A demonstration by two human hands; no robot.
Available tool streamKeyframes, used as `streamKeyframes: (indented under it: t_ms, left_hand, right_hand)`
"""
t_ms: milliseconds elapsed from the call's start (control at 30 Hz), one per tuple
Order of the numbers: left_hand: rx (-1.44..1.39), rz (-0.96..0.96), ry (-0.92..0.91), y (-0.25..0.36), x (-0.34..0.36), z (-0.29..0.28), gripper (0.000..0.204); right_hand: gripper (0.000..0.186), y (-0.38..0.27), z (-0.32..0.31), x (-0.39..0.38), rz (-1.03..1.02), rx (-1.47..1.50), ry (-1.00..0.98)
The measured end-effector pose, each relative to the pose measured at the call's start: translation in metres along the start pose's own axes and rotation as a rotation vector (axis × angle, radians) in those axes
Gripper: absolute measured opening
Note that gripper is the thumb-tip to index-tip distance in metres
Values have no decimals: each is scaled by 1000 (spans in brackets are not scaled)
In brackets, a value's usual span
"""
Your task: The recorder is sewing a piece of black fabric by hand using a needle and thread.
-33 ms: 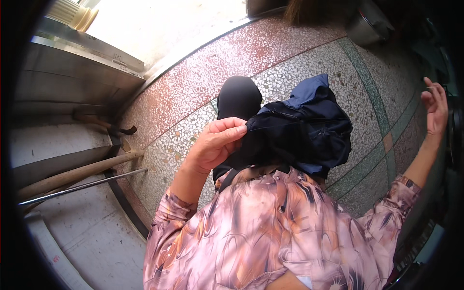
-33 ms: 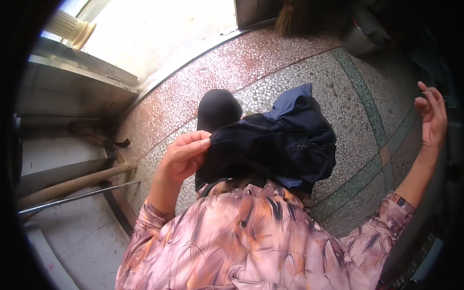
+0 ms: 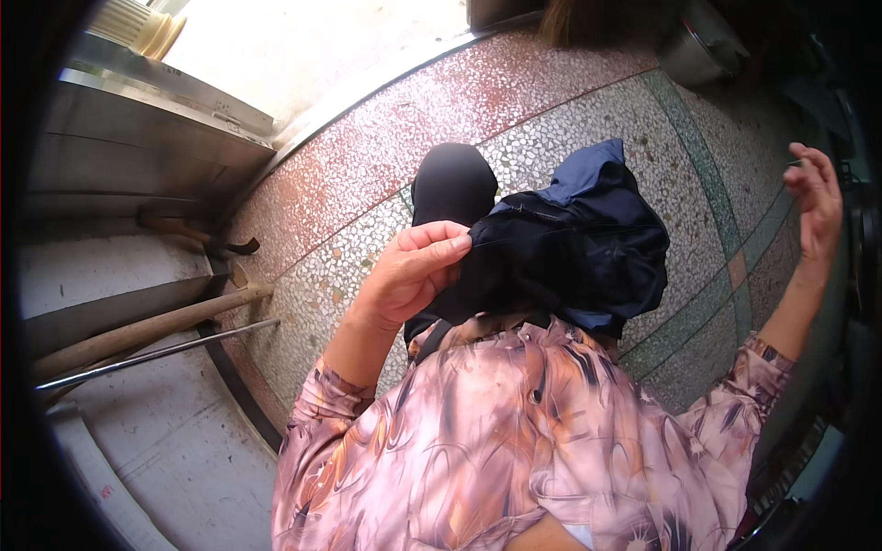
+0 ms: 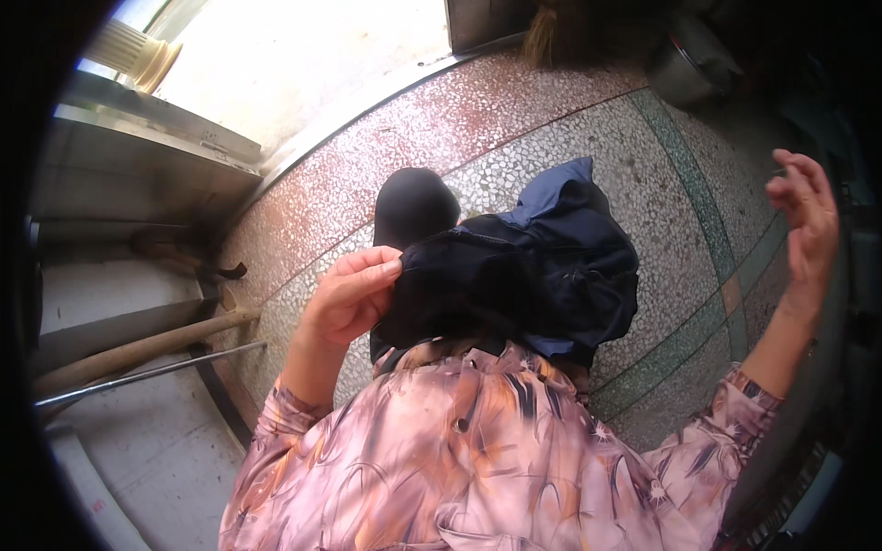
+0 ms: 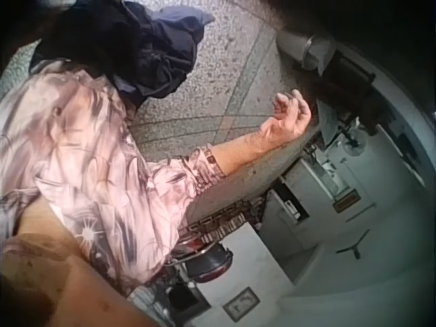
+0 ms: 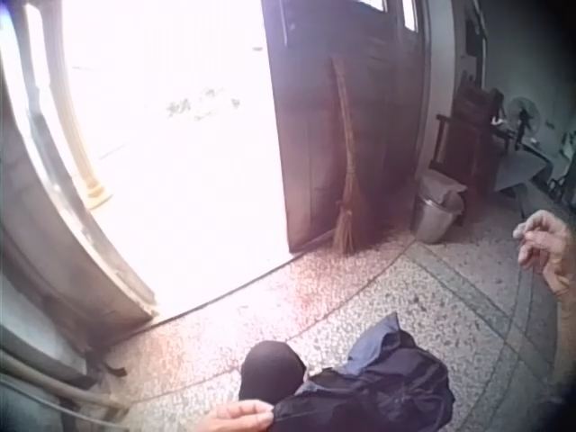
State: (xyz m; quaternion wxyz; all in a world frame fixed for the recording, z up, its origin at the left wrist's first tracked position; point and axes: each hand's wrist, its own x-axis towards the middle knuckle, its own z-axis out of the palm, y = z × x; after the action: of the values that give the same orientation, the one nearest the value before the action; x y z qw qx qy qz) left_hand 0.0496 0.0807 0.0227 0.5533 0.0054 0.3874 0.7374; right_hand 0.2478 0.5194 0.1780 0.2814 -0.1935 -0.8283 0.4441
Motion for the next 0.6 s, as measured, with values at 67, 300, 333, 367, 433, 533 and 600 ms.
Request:
streamKeyframes:
  t_ms: [67,300,333,367,433,533,600]
  left_hand:
    - [-6,-9,4,-4,1,3,11]
    - [24,4,64,-12,9,19,14]
    - [13,10,62,-13,8,20,14]
    - [12,15,61,-15,6,21,14]
    - [-2,50,9,-18,3,20,16]
    - [25,52,4,-14,-3,21,17]
    - [17,42,8,-15,-3,19,18]
  right_hand:
    - [14,-12,62,-17,70,4,-279]
    - [9,-74,223,-72,160,326,-998]
    - [8,-71,235,-75,15,286,-948]
    - [11,-62,245,-77,-204,255,-829]
    - [11,-61,253,-74,-205,182,-775]
    - [10,-56,261,-69,-197,155,-768]
    - [10,-57,263,-68,-225,144,-749]
